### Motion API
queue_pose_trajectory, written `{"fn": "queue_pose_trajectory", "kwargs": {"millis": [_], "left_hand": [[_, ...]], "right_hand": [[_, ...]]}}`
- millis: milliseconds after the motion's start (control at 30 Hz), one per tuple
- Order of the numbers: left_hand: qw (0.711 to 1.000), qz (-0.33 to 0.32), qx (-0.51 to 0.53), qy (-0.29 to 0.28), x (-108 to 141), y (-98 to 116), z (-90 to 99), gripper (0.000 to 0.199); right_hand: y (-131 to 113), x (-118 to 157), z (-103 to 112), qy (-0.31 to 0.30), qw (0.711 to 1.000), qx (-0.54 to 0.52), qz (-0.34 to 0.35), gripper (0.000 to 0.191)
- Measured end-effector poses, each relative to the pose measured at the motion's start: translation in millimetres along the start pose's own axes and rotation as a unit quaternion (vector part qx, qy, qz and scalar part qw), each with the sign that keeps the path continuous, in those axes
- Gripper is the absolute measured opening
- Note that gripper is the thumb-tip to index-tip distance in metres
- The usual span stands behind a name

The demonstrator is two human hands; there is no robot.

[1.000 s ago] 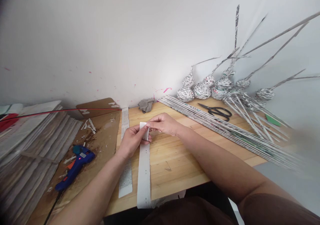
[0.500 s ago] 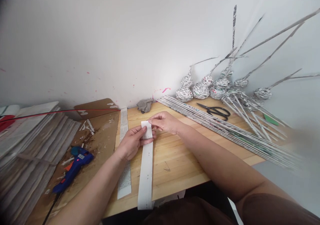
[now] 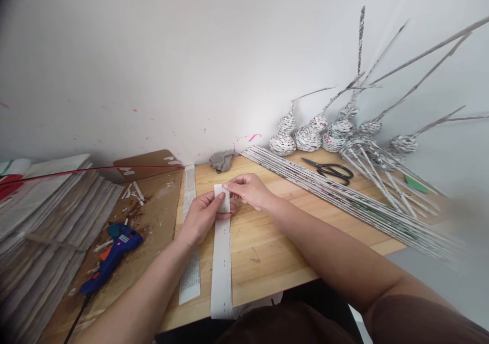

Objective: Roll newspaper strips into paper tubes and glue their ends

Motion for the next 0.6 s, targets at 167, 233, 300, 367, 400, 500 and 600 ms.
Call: {"fn": "queue_pose_trajectory", "kwargs": {"millis": [167,233,300,367,400,500,600], "left_hand": [[1.0,-0.001,-0.017,-0.017,3,2,-1.7,0.038],[1.0,0.009,-0.007,-0.027,3,3,-1.4,0.038],[0.999,0.029,0.015,-0.022,3,5,0.0,0.038],[0.998,0.049,0.035,-0.007,3,7,2.0,0.039],[0.998,0.054,0.039,-0.002,3,7,2.9,0.039],[0.998,0.05,0.034,-0.009,2,9,4.1,0.04],[0.999,0.047,0.017,-0.014,2,8,3.7,0.041]], "right_hand": [[4,1,-3,0.033,0.999,0.015,0.034,0.04],[3,0,-1,0.036,0.999,0.02,0.032,0.042],[0,-1,4,0.019,1.0,0.023,0.009,0.043],[-5,-2,10,-0.014,1.0,0.025,-0.013,0.043],[-7,-2,12,-0.038,0.999,0.023,-0.021,0.041],[-13,0,15,-0.108,0.993,0.028,-0.024,0.034],[-14,2,13,-0.125,0.991,0.052,-0.01,0.03]]}}
Point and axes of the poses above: each hand's wrist, its own x-axis away from the middle knuckle, its own z-axis out of the back of the hand, y = z × x, the point moved 1 cm from there along -x, towards the middle knuckle, and after that the axes turned 9 degrees about -x, right-handed, at the moved point
